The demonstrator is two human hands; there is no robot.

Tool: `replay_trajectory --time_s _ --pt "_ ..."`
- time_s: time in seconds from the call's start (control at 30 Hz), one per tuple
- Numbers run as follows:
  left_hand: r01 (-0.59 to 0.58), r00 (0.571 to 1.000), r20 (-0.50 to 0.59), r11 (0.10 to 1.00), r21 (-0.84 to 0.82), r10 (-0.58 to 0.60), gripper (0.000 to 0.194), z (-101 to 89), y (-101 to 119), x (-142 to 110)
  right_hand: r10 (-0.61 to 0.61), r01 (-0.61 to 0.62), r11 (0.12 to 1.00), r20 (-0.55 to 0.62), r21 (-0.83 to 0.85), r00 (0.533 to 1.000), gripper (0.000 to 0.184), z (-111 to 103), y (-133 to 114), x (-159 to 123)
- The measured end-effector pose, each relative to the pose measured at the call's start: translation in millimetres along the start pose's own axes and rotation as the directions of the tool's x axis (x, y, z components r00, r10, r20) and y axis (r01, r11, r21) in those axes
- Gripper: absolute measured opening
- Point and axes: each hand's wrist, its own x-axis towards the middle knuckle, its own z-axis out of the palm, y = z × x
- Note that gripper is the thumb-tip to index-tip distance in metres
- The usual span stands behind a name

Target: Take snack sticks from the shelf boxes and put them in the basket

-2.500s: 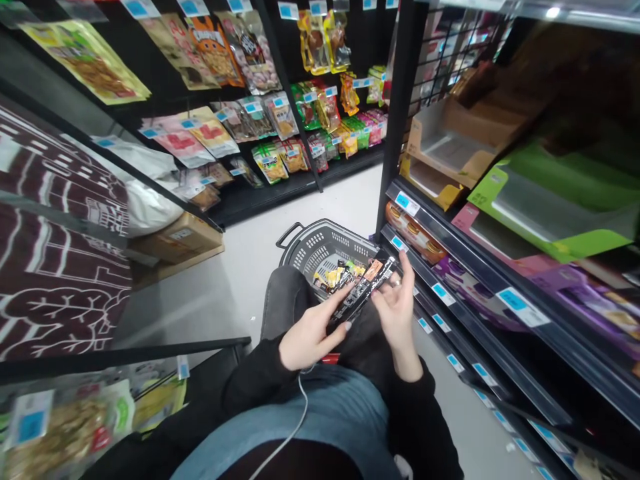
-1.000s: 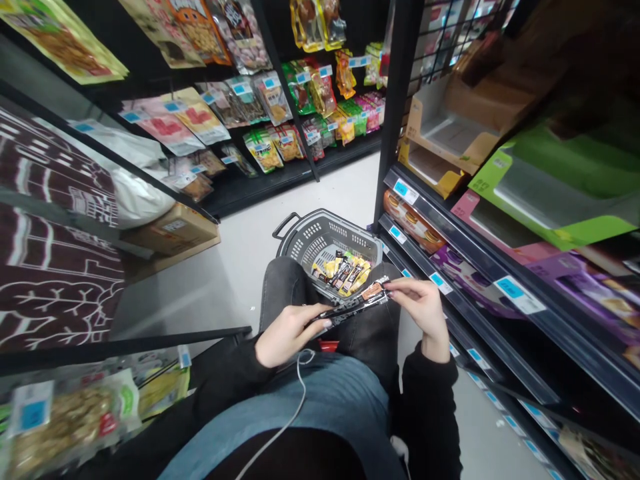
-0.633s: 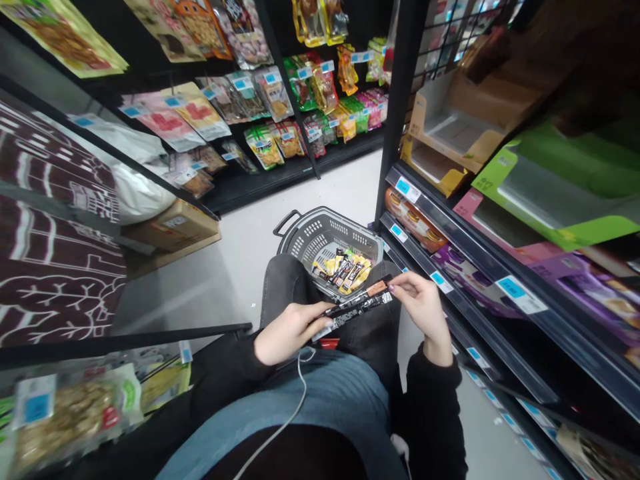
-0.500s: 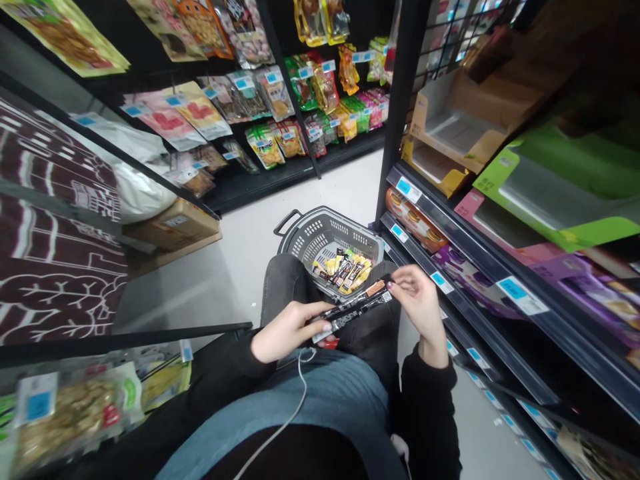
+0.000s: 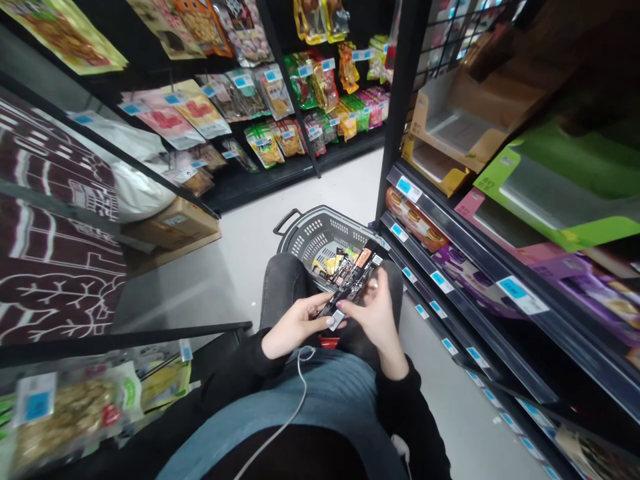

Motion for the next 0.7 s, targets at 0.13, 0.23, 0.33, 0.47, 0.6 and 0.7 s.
replay_trajectory --time_s 0.13,0.23,0.33,0.47,0.6,0.7 --pt "-0.053 0.998 0.032 0.985 0.163 0.049 0.048 -2.0 -1 0 0.004 -0.005 1.000 -0.023 -0.011 1.000 0.051 -3 1 4" --pt "-0.101 0.994 0.082 0.935 0.341 0.077 0.044 -3.6 1 -2 -0.042 0.048 0.998 -0.170 0.032 0.985 0.043 -11 -5 15" --pt "-0.141 0.987 0.129 0.877 0.460 0.091 0.045 -3.3 5 -4 -0.044 0.078 0.991 -0.295 0.104 0.955 0.034 -14 -11 26" --pt "-0.141 0.978 0.202 0.892 0.430 0.057 0.045 -0.7 8 -6 -0.072 0.141 0.981 -0.430 0.132 0.900 0.028 -11 -18 35" --pt "-0.106 0.967 0.254 0.921 0.374 0.008 0.044 -0.7 3 -9 -0.098 0.147 0.988 -0.535 0.051 0.839 0.036 -18 -25 39" --pt "-0.044 0.967 0.250 0.943 0.330 -0.042 0.040 -3.8 -3 -13 -0.151 0.170 0.985 -0.529 -0.013 0.835 0.033 -34 -32 39"
